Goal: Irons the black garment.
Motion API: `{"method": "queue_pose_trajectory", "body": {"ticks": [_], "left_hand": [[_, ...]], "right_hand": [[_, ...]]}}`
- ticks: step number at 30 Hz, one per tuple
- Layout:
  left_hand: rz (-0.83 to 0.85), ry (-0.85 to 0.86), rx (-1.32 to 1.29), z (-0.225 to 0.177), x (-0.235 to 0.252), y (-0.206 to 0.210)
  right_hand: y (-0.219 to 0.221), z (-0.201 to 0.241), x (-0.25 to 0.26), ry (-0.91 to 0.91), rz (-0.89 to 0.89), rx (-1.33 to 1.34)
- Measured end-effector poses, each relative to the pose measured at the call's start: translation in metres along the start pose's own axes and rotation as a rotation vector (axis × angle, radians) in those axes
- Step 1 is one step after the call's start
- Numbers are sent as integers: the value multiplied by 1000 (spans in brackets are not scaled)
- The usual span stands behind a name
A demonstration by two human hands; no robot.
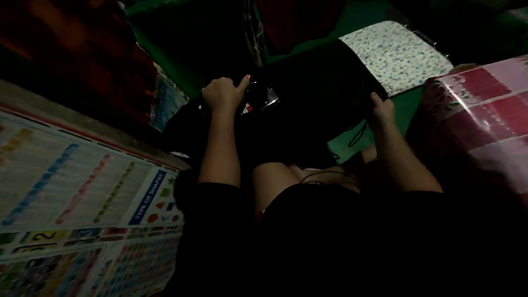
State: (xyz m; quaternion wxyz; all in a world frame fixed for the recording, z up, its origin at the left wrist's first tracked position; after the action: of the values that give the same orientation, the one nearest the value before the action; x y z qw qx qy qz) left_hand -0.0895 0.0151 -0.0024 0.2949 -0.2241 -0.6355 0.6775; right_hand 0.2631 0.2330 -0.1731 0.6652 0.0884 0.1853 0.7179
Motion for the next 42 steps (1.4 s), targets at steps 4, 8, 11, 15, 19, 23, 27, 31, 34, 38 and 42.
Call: {"method": "queue_pose_trajectory", "body": {"ticks": [4, 8, 11, 15, 19, 23, 27, 31, 34, 38, 42], "left_hand": [[10, 34, 1, -28, 0, -4], [39, 72, 17, -44, 2, -6], [56, 97, 0, -51, -2, -9], [61, 124, 19, -51, -2, -8], [25, 228, 43, -41, 3, -4], [45, 294, 48, -28, 12, -2], [10, 279, 46, 2, 19, 8], [-3, 151, 28, 54, 20, 14], [34, 11, 26, 86, 18, 13], [63, -81, 59, 91, 21, 9], [28, -42, 66, 66, 30, 7]], "right_hand": [[-17, 10, 36, 32, -135, -262], [-30, 14, 54, 38, -184, -336], [-30, 26, 51, 44, -232, -351], [-48, 25, 58, 25, -303, -375], [-57, 33, 44, -5, -247, -508], [-60, 29, 33, -93, -126, -522], [-63, 25, 38, -133, 42, -214], [-66, 13, 69, -189, 171, 201], [-69, 0, 78, -165, 109, 416], [-68, -1, 73, -139, -40, 580], [-66, 3, 66, -182, -71, 609]]}}
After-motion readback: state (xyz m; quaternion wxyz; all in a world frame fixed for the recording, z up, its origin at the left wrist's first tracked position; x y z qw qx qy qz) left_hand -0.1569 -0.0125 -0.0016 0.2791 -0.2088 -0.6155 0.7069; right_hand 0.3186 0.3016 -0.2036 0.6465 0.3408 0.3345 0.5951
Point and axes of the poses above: each hand's wrist, its own x-axis towards the middle knuckle, its own y-axis out of the palm, z = x × y, the point moved 7 cm from there along x, towards the middle knuckle, and after that the axes turned 14 degrees about x, right-handed, at the moved point
